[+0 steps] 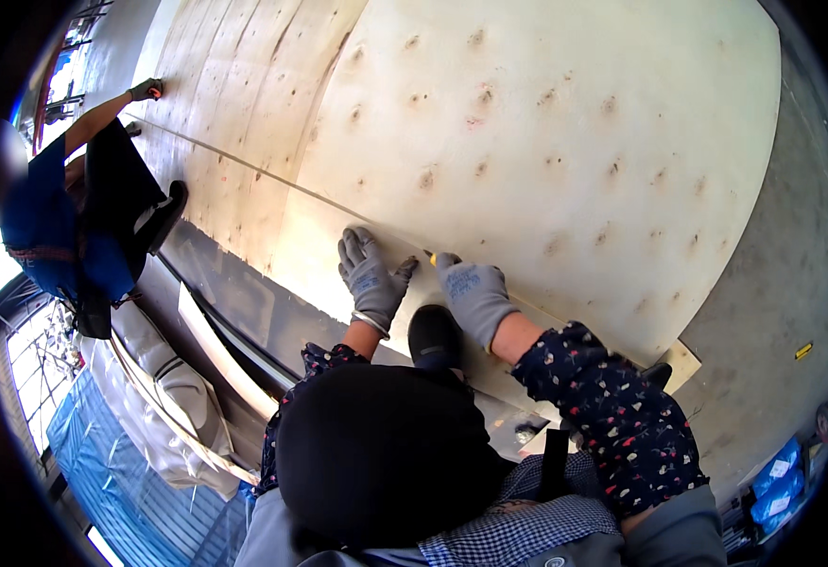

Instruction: The person cuts a large sheet of plywood with a utility knife along a marked line, assisted by another person holding the sheet. They then break the sheet along the cut and move the separated pieces aside.

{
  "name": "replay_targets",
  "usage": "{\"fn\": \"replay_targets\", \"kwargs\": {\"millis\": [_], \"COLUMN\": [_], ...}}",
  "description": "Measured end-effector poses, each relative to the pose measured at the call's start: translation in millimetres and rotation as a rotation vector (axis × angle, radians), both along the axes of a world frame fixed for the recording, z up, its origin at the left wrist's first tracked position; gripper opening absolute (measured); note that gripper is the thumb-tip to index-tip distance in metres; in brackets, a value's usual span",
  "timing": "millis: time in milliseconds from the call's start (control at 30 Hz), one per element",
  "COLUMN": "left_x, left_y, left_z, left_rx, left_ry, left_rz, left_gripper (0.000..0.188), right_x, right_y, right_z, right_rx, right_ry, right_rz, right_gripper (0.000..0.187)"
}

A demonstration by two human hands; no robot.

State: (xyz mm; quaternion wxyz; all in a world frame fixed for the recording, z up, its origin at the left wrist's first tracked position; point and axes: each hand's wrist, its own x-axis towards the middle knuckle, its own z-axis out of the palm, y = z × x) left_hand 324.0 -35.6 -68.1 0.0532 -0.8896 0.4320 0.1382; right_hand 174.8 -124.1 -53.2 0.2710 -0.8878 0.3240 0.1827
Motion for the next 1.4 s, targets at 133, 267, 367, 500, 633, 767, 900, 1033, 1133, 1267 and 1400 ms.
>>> {"fn": "replay_targets", "kwargs": {"millis": [133, 267, 367, 500, 633, 767, 900, 1033, 1133, 1267, 1400], "left_x": [-2.8, -2.4, -3.2, -3.9, -2.0, -0.1, 0.0, -0.6, -48.8, -86.0, -87.9], "left_y": [-7.2, -5.9, -6.8, -9.2, -8.6, -5.9, -7.0, -2.3, -11.0, -10.7, -14.6], "left_z": [-4.4, 0.9, 1.9, 1.6, 2.6, 2.5, -5.3, -8.3, 20.7, 21.0, 19.5], "left_rx": [0.019, 0.024, 0.046, 0.031, 0.027, 0.020, -0.010, -0.054, 0.098, 0.157, 0.140], "left_ry": [0.020, 0.001, -0.001, 0.008, 0.007, 0.012, -0.027, -0.021, 0.077, 0.091, 0.099], "left_rz": [0.009, -0.007, 0.004, -0.003, -0.001, 0.002, -0.010, -0.084, -0.151, -0.191, -0.185], "left_gripper": [0.102, 0.106, 0.105, 0.105, 0.104, 0.104, 0.102, 0.102, 0.117, 0.123, 0.122], "right_x": [-21.4, -43.0, -56.1, -86.7, -107.5, -136.6, -160.0, -165.2, -160.3, -160.8, -160.8], "right_y": [-4.9, -8.7, -12.2, -9.4, -5.0, -5.2, -4.7, -1.4, -1.2, -0.1, -1.4], "right_z": [3.2, 15.4, 27.5, 23.9, 24.5, 33.5, 34.9, 35.1, 32.2, 34.3, 29.9], "right_rx": [-0.007, 0.023, -0.002, -0.008, -0.033, -0.009, 0.054, 0.017, -0.028, -0.017, -0.034], "right_ry": [0.031, 0.077, 0.090, 0.129, 0.191, 0.221, 0.253, 0.219, 0.218, 0.232, 0.210], "right_rz": [0.000, 0.045, 0.071, 0.072, 0.093, 0.108, 0.085, 0.070, 0.092, 0.084, 0.049], "right_gripper": [0.028, 0.026, 0.025, 0.024, 0.024, 0.023, 0.023, 0.024, 0.023, 0.024, 0.024]}}
